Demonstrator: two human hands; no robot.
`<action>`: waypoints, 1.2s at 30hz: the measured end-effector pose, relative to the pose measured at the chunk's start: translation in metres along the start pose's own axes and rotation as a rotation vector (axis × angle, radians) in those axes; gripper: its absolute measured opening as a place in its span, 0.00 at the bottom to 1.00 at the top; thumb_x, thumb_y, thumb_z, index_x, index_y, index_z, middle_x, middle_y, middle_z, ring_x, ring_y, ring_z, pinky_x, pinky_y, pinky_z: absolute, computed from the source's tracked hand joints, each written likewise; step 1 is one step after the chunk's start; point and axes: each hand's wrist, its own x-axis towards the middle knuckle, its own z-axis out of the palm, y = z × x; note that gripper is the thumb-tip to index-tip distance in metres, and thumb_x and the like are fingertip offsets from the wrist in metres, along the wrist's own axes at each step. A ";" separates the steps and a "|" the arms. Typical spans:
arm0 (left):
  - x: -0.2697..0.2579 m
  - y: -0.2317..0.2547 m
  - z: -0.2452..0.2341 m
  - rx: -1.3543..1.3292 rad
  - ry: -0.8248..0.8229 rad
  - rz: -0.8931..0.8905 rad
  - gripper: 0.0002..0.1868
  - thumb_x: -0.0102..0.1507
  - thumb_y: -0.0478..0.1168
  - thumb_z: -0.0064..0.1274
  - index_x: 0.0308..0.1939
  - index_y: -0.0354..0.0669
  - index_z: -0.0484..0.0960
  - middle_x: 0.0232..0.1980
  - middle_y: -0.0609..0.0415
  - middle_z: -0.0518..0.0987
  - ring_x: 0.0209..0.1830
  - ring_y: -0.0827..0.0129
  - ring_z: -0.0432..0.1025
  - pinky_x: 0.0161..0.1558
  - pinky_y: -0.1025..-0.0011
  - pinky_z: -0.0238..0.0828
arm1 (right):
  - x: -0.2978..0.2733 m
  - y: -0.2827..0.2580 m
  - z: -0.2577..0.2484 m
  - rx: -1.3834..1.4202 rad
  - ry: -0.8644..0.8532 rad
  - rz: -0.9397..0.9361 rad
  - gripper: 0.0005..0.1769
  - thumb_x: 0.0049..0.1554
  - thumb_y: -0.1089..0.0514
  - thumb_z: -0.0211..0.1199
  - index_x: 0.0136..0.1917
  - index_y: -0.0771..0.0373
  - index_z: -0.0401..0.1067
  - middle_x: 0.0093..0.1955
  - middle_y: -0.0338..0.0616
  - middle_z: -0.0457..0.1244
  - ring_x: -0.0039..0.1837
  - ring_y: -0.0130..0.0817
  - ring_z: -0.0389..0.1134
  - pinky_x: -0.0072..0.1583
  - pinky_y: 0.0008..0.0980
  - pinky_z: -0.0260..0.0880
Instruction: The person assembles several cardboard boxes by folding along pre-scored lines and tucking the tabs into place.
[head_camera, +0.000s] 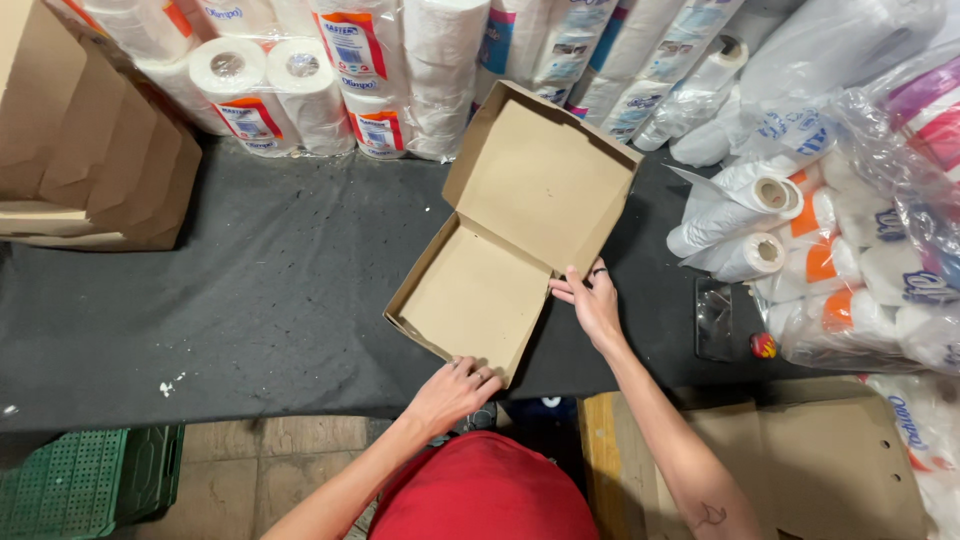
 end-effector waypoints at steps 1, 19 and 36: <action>0.011 0.001 0.011 -0.034 -0.028 0.017 0.34 0.42 0.34 0.72 0.49 0.50 0.73 0.44 0.52 0.80 0.44 0.55 0.73 0.50 0.61 0.69 | 0.003 -0.002 -0.001 0.006 0.010 -0.026 0.30 0.67 0.62 0.49 0.76 0.79 0.48 0.71 0.79 0.54 0.62 0.66 0.69 0.63 0.53 0.75; 0.065 -0.023 0.009 -0.344 -0.075 -0.183 0.20 0.66 0.61 0.50 0.49 0.53 0.73 0.38 0.56 0.77 0.44 0.59 0.77 0.50 0.63 0.72 | -0.081 0.067 -0.017 -0.893 -0.256 -0.210 0.12 0.59 0.52 0.66 0.56 0.49 0.71 0.47 0.37 0.73 0.54 0.38 0.75 0.52 0.41 0.78; -0.063 -0.100 -0.031 -0.174 -0.033 -0.518 0.08 0.69 0.47 0.47 0.50 0.60 0.79 0.42 0.64 0.77 0.49 0.66 0.71 0.49 0.70 0.66 | -0.063 0.087 0.007 -1.096 -0.339 -0.189 0.20 0.58 0.50 0.63 0.64 0.42 0.68 0.45 0.33 0.73 0.54 0.43 0.74 0.56 0.48 0.75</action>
